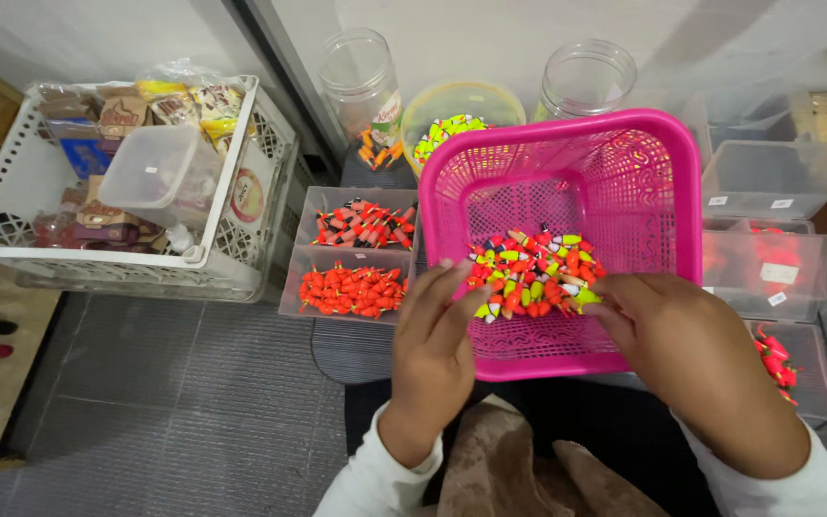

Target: The person sorts small, colorful, candy-shaped objects from a pink basket into clear plastic containers. They pick up handfuls of the items, separate them by color, and place them into the containers on the table.

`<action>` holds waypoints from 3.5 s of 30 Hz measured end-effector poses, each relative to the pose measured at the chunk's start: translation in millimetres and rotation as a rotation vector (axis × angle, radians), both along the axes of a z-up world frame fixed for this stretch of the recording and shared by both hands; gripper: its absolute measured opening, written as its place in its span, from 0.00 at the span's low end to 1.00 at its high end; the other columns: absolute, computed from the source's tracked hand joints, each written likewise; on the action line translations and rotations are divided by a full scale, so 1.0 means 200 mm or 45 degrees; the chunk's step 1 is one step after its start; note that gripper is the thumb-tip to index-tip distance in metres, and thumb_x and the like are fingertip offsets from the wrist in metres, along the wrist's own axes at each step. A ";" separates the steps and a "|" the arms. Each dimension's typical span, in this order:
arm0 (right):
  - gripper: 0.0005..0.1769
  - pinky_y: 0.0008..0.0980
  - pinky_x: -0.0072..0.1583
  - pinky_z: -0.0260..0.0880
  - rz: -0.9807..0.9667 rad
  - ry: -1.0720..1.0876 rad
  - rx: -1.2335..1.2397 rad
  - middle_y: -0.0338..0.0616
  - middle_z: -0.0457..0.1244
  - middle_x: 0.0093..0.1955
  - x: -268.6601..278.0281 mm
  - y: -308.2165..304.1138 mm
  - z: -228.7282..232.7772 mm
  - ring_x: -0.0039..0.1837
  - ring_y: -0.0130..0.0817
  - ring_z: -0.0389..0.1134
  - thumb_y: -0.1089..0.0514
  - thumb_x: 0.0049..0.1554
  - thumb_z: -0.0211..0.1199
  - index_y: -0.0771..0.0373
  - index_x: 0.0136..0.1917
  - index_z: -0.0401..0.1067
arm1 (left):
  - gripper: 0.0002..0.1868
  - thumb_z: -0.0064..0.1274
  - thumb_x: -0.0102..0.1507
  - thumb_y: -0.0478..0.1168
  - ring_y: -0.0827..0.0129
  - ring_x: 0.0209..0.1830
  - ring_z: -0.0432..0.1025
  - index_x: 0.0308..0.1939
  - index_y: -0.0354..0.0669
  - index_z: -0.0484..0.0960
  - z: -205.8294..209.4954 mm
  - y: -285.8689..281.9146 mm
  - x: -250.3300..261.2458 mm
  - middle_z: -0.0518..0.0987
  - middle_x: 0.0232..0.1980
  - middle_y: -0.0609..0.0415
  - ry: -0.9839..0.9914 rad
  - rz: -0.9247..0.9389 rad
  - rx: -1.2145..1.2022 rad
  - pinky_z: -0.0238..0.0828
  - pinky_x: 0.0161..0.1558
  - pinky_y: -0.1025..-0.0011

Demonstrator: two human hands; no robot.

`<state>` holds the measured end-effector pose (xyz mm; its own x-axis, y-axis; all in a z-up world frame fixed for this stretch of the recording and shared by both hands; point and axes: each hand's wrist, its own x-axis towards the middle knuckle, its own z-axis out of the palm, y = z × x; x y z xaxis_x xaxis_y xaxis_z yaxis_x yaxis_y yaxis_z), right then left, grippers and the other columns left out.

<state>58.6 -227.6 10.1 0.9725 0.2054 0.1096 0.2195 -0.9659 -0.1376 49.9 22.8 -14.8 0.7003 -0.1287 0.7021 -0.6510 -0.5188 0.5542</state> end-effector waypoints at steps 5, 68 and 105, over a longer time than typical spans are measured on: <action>0.15 0.42 0.52 0.72 0.145 -0.230 0.296 0.41 0.71 0.51 -0.11 -0.01 0.04 0.51 0.41 0.72 0.58 0.57 0.63 0.55 0.58 0.77 | 0.15 0.46 0.65 0.28 0.47 0.65 0.69 0.54 0.46 0.80 0.05 0.00 -0.03 0.76 0.62 0.49 -0.028 0.123 0.132 0.61 0.70 0.43; 0.07 0.30 0.56 0.66 0.035 -0.135 0.781 0.38 0.71 0.45 -0.25 -0.03 -0.04 0.49 0.30 0.72 0.56 0.57 0.62 0.59 0.46 0.77 | 0.13 0.51 0.65 0.46 0.58 0.45 0.78 0.53 0.51 0.79 0.38 0.34 0.76 0.82 0.46 0.56 0.244 0.407 0.389 0.69 0.40 0.56; 0.13 0.55 0.50 0.76 0.850 0.484 -0.351 0.54 0.70 0.45 0.47 0.55 0.01 0.51 0.59 0.72 0.59 0.50 0.60 0.57 0.48 0.80 | 0.08 0.54 0.66 0.37 0.50 0.36 0.77 0.48 0.47 0.84 0.10 0.28 -0.13 0.82 0.35 0.51 0.302 -0.084 -0.266 0.75 0.41 0.58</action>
